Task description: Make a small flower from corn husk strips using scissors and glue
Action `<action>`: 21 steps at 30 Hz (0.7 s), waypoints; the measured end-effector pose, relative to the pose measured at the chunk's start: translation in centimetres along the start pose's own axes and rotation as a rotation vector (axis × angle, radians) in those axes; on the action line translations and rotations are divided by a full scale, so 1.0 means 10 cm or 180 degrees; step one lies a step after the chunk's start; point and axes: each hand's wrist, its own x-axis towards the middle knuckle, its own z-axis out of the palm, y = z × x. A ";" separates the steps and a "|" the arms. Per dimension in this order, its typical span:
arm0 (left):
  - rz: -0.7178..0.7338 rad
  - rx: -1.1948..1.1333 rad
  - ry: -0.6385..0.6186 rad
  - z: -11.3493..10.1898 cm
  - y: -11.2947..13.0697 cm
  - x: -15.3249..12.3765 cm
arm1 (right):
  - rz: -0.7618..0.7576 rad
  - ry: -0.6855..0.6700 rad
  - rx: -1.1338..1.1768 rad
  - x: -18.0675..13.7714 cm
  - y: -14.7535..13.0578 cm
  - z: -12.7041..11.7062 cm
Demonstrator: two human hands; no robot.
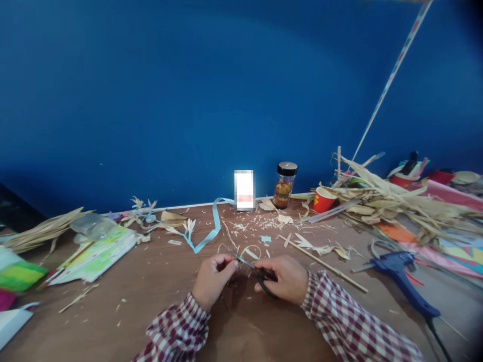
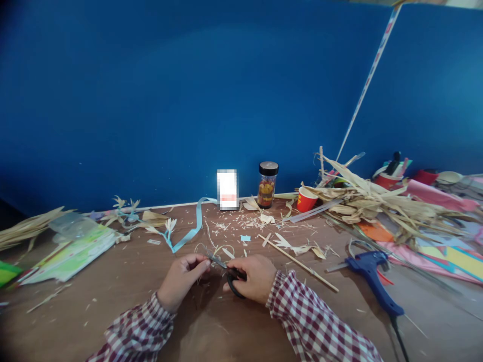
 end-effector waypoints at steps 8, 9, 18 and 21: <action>-0.0019 -0.0295 0.0117 0.00 0.03 -0.02 | 0.0271 0.0490 0.0078 0.06 0.15 0.13; -0.0013 -0.0410 0.0160 0.00 0.05 -0.02 | 0.0377 0.0656 0.0077 0.07 0.18 0.14; -0.0940 -0.2205 0.0303 0.00 0.27 -0.07 | 0.0763 0.1053 -0.0225 0.08 0.36 0.20; -0.0891 -0.2296 0.0252 0.01 0.27 -0.10 | 0.0682 0.0990 -0.0492 0.06 0.33 0.19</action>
